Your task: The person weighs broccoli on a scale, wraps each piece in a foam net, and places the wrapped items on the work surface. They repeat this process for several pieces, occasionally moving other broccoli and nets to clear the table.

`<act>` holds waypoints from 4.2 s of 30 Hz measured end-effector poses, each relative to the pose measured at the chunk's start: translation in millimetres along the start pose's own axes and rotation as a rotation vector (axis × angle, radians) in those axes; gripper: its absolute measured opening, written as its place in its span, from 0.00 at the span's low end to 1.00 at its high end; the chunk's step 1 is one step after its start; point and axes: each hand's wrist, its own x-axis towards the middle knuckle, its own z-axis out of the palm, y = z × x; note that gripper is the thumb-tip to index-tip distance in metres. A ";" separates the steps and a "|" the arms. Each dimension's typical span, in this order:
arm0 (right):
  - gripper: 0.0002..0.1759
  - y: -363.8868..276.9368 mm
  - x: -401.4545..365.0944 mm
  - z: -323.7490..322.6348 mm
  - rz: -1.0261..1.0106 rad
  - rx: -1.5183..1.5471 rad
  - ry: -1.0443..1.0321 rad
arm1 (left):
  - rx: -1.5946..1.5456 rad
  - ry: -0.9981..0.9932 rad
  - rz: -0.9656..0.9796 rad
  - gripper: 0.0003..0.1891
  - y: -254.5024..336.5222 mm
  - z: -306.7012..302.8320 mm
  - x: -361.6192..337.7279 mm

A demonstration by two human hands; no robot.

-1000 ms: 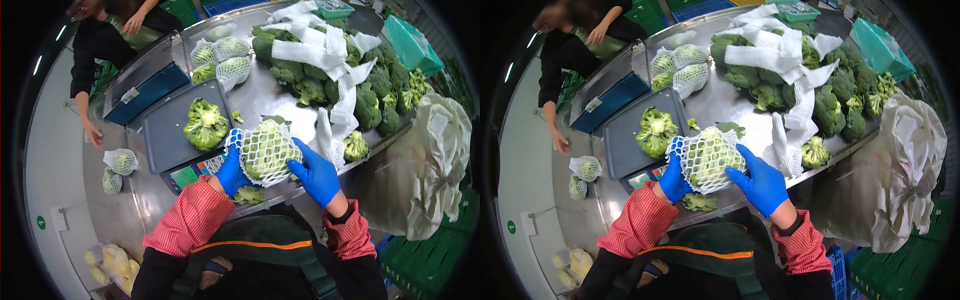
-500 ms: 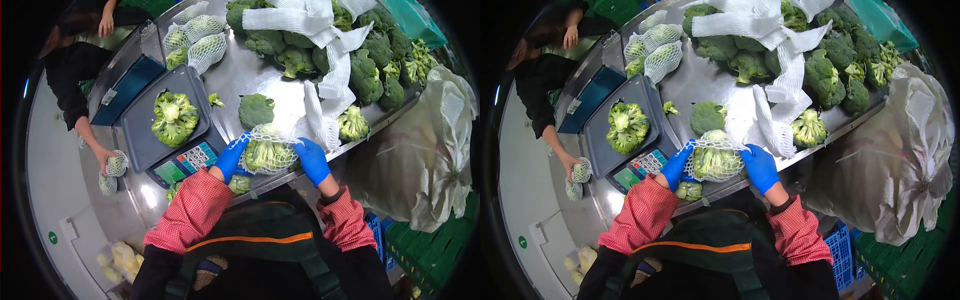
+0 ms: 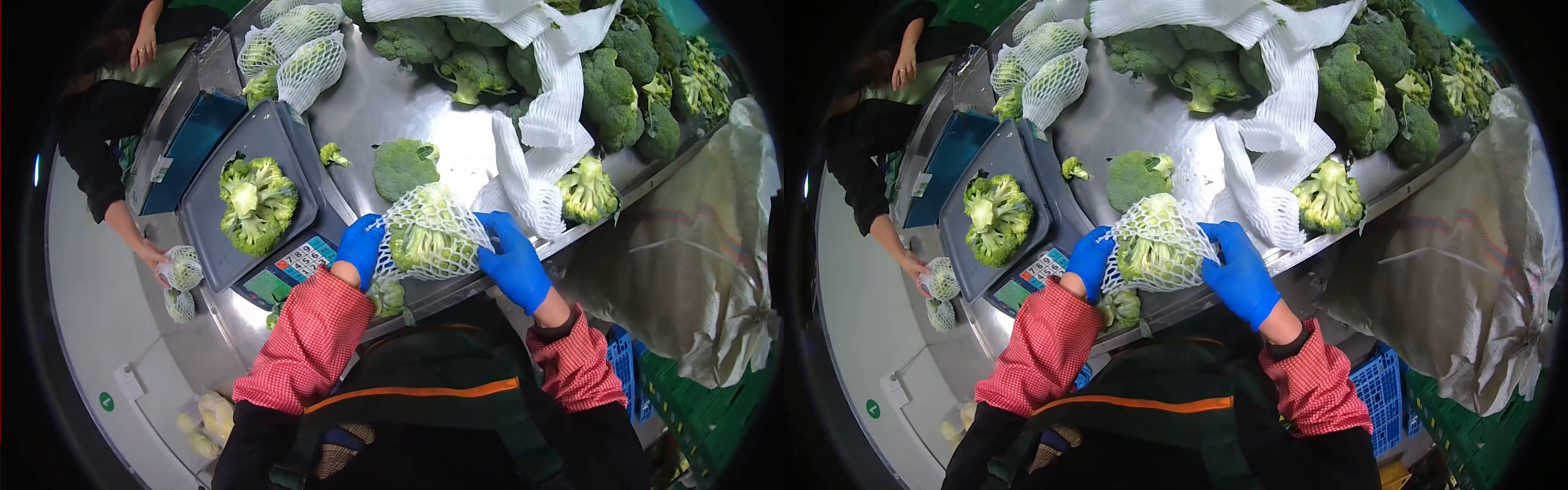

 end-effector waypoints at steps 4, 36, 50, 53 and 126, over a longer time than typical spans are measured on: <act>0.26 -12.0 -5.2 -0.6 -0.126 -0.093 0.041 | -0.184 -0.029 -0.031 0.12 16.5 11.0 -14.0; 0.32 -53.4 -42.0 25.5 -0.030 0.013 -0.115 | -0.004 -0.072 0.291 0.22 46.2 -2.9 -72.5; 0.21 -116.6 -62.2 42.6 -0.356 -0.591 0.302 | -0.249 -0.651 0.264 0.32 47.3 11.0 -103.0; 0.11 -112.1 -43.9 35.7 -0.329 -0.400 0.346 | -0.100 -0.689 0.355 0.35 60.5 6.5 -115.0; 0.10 -103.2 -2.2 -41.2 -0.538 -0.883 0.179 | 0.085 0.298 0.378 0.34 34.5 100.5 -52.5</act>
